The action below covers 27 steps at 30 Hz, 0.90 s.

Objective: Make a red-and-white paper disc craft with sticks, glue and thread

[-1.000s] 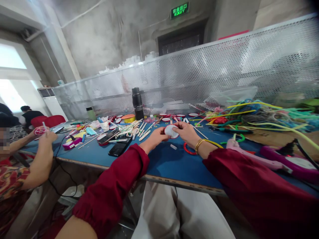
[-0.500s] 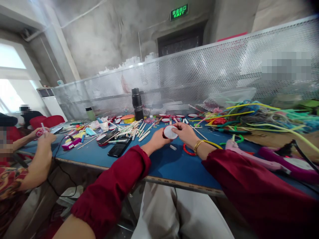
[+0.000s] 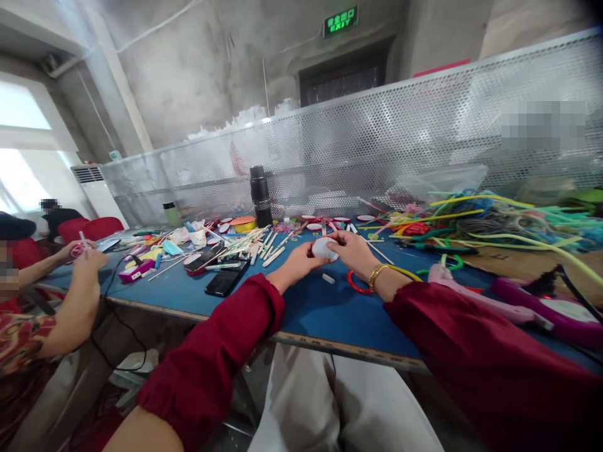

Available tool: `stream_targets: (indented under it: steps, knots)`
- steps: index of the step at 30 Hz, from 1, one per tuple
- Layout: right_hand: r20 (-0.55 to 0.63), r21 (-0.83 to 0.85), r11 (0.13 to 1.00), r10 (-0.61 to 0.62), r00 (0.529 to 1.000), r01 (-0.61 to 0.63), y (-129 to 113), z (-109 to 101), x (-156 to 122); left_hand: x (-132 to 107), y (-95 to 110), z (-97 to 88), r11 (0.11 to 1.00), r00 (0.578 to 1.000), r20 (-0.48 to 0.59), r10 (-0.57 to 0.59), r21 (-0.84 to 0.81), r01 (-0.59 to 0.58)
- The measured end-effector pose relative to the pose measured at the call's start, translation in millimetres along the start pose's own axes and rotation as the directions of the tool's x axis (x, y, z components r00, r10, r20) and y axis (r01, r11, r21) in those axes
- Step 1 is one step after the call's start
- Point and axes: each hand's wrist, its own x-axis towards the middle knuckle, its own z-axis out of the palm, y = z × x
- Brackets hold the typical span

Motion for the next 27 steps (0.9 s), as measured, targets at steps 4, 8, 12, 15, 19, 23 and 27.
stream_targets:
  steps: [4, 8, 12, 15, 19, 23, 27]
  knots:
    - [0.025, 0.006, 1.000, -0.017, 1.000, 0.017, 0.3, -0.5, -0.7, -0.5, 7.8, -1.0, 0.997, 0.997, -0.074, -0.036, -0.070, 0.031]
    - [0.079, 0.046, 0.999, -0.006, 0.997, 0.002, 3.7, 2.8, -1.0, 1.9, 8.8, -2.3, 0.996, 0.993, -0.121, -0.009, -0.085, -0.002]
    - [0.071, 0.054, 0.999, -0.011, 0.997, 0.007, 7.0, 7.2, -2.0, 3.6, 4.4, -3.6, 0.997, 0.991, -0.123, 0.056, -0.047, -0.062]
    - [0.076, 0.060, 0.998, -0.014, 0.997, 0.009, 7.8, 9.0, -2.9, 3.9, 1.7, -4.6, 0.997, 0.990, -0.121, 0.072, -0.023, -0.075]
    - [0.071, 0.077, 0.997, -0.015, 0.997, 0.010, 7.6, 9.2, -3.3, 4.1, 0.1, -5.3, 0.999, 0.991, -0.124, 0.045, -0.013, -0.047]
    - [0.081, 0.114, 0.993, -0.004, 0.997, -0.005, 7.2, 9.1, -3.2, 4.3, -0.4, -5.4, 1.000, 0.994, -0.106, 0.011, -0.025, -0.014]
    - [0.079, 0.124, 0.992, 0.006, 0.997, -0.016, 5.9, 9.3, -3.2, 4.2, 0.0, -5.5, 0.998, 0.995, -0.101, -0.001, -0.061, -0.006]
